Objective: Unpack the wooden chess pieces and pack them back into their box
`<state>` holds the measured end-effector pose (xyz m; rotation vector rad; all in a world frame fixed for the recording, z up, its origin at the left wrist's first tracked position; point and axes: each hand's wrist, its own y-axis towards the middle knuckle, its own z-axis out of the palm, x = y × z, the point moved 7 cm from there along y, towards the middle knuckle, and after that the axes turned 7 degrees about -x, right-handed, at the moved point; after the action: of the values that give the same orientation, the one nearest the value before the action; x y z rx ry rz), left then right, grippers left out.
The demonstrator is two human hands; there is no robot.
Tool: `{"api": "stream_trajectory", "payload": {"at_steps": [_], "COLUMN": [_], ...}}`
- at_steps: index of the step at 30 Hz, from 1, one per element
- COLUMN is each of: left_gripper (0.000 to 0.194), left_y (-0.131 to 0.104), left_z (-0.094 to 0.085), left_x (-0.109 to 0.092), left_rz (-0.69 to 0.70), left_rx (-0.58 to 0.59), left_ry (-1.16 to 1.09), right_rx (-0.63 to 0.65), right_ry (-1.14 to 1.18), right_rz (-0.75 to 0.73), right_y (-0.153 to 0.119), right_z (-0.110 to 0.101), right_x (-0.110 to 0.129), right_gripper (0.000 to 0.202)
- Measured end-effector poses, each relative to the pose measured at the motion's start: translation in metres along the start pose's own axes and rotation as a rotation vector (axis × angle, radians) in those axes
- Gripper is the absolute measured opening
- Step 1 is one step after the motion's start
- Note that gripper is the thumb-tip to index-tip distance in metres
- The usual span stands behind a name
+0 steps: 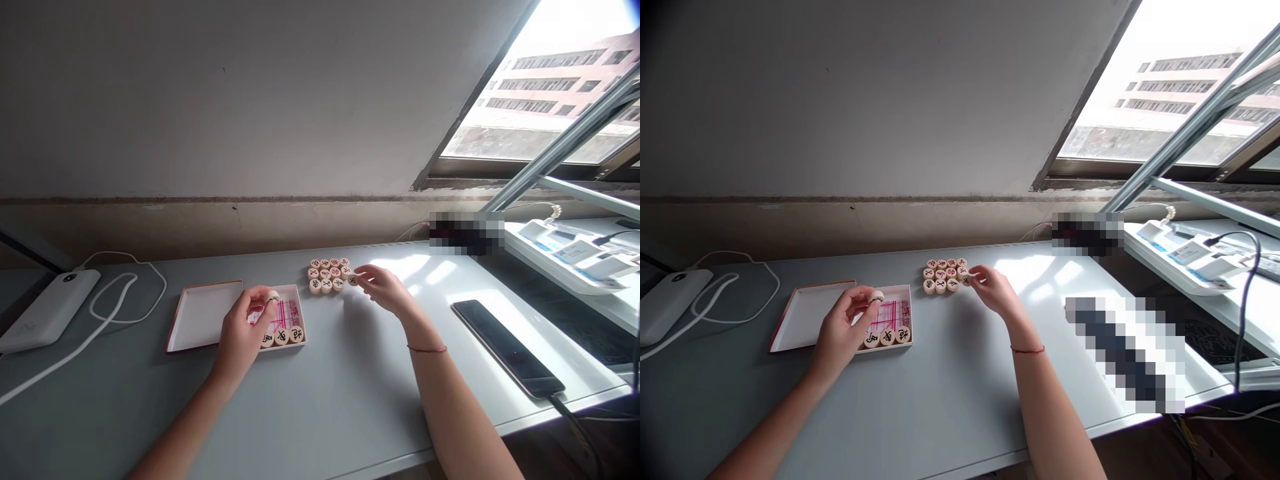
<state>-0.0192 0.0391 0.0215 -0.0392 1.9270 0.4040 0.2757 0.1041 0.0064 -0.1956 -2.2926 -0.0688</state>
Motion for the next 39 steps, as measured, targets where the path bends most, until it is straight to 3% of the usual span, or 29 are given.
{"api": "stream_trajectory", "payload": {"at_steps": [4,8,9,13,16,21,23,26,28,32,39], "left_gripper": [0.02,0.022,0.024,0.021,0.017,0.014,0.017,0.033,0.034,0.025,0.029], "left_y": [0.0,-0.004,-0.005,-0.01,-0.014,-0.017,-0.014,-0.004,0.006,0.025,0.036], "left_z": [0.005,0.012,0.013,0.018,0.023,0.036,0.042,0.053,0.062,0.087,0.112], "left_x": [0.001,0.0,-0.001,-0.007,-0.011,-0.012,-0.015,-0.023,-0.026,-0.023,-0.018], "left_rz": [0.029,-0.006,-0.018,-0.019,0.001,0.05,0.112,0.293,0.365,0.382,0.36], "left_rx": [0.043,0.092,0.108,0.165,0.206,0.255,0.274,0.301,0.312,0.361,0.343], "left_ry": [-0.013,-0.012,-0.019,-0.026,0.0,0.061,0.145,0.354,0.548,0.854,0.956], "right_rx": [-0.043,-0.104,-0.035,0.461,0.521,0.549,0.505,0.22,0.063,0.027,-0.001], "right_ry": [-0.183,-0.138,-0.055,0.27,0.32,0.3,0.301,0.188,0.061,-0.028,-0.133], "right_rz": [-0.008,-0.076,-0.126,-0.338,-0.348,-0.345,-0.317,-0.172,-0.044,0.075,0.102], "right_y": [0.008,-0.002,-0.009,-0.051,-0.067,-0.065,-0.053,-0.023,-0.007,0.009,0.01], "right_z": [0.003,0.007,0.014,0.057,0.069,0.063,0.05,0.017,0.0,0.0,0.011], "right_x": [-0.015,0.011,0.024,0.078,0.091,0.089,0.08,0.046,0.017,-0.016,-0.017], "right_gripper": [0.018,0.024,0.027,0.034,0.033,0.033,0.034,0.036,0.036,0.035,0.039]}}
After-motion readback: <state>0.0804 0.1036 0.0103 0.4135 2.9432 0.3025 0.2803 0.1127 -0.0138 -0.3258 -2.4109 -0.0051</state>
